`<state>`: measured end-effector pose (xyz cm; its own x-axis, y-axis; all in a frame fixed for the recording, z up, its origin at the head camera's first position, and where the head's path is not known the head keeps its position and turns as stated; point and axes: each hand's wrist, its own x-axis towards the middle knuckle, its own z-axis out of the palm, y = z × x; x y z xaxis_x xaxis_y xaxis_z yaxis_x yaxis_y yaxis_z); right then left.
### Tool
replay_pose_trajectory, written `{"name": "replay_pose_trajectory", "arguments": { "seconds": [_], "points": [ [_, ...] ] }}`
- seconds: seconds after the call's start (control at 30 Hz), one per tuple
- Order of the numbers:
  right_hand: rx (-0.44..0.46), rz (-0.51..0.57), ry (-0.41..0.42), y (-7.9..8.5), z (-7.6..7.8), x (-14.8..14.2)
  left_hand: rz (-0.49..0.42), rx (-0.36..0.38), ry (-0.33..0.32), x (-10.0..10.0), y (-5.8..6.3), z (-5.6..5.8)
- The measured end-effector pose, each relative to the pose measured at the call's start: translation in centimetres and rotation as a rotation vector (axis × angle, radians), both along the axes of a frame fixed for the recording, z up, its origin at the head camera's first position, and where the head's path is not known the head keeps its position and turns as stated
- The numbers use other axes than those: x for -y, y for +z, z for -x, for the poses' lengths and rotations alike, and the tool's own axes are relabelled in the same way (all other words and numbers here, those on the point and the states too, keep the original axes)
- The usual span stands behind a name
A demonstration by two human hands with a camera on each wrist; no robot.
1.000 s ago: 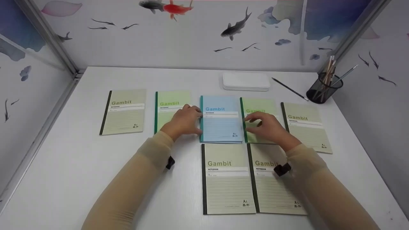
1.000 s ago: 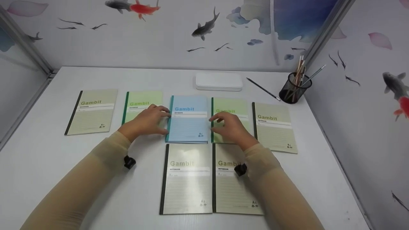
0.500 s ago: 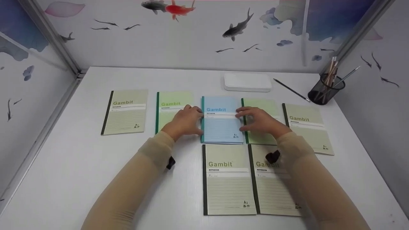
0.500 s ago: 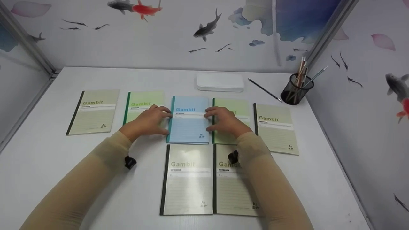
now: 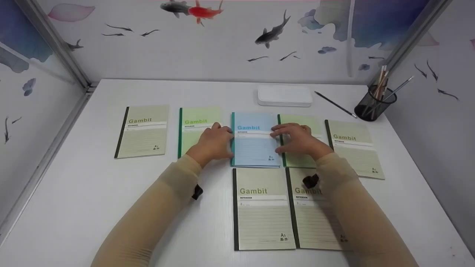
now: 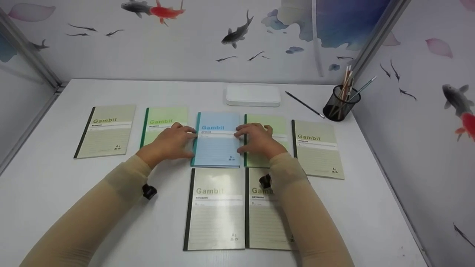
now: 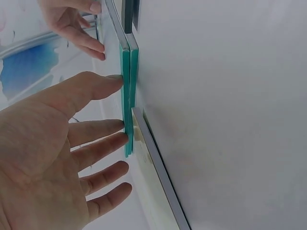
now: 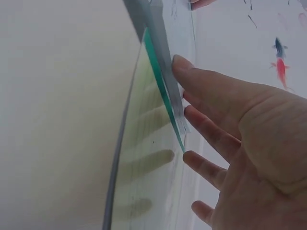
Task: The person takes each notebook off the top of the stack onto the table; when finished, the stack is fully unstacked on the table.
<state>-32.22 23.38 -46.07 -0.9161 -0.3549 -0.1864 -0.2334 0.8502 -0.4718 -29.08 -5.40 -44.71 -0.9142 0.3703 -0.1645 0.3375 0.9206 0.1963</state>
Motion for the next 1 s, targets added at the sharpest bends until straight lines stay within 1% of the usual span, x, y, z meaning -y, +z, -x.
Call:
{"name": "replay_pose_trajectory", "arguments": {
  "seconds": [0.1, 0.17, 0.23, 0.4, 0.47, 0.53, 0.63, 0.8, 0.9, 1.0],
  "points": [
    [0.005, -0.025, -0.010, 0.2, 0.0, 0.2, 0.033, 0.002, -0.027, -0.1, 0.3, -0.2],
    [0.007, -0.038, -0.022, 0.4, 0.0, 0.3, 0.026, 0.008, -0.033, -0.1, 0.4, -0.1],
    [0.010, -0.041, -0.028, 0.5, 0.1, 0.4, 0.009, 0.017, -0.022, 0.0, 0.5, 0.0],
    [0.020, -0.035, -0.020, 0.5, 0.2, 0.5, -0.083, 0.050, 0.086, 0.6, 0.0, 0.6],
    [0.020, -0.034, -0.017, 0.4, 0.2, 0.4, -0.115, 0.056, 0.108, 0.9, -0.4, 0.9],
    [0.021, -0.034, -0.017, 0.2, 0.2, 0.4, -0.132, 0.061, 0.101, 1.0, -0.6, 1.2],
    [0.024, -0.035, -0.024, 0.1, 0.1, 0.3, -0.151, 0.073, 0.073, 1.1, -0.9, 1.6],
    [0.032, -0.031, -0.033, 0.3, 0.1, 0.6, -0.218, 0.122, 0.062, 1.3, -0.8, 2.0],
    [0.036, -0.022, -0.037, 0.4, 0.0, 0.7, -0.274, 0.161, 0.074, 1.5, -0.7, 2.1],
    [0.029, -0.024, -0.031, 0.5, -0.1, 0.7, -0.358, 0.194, 0.113, 1.7, -0.5, 2.3]
  ]
}}
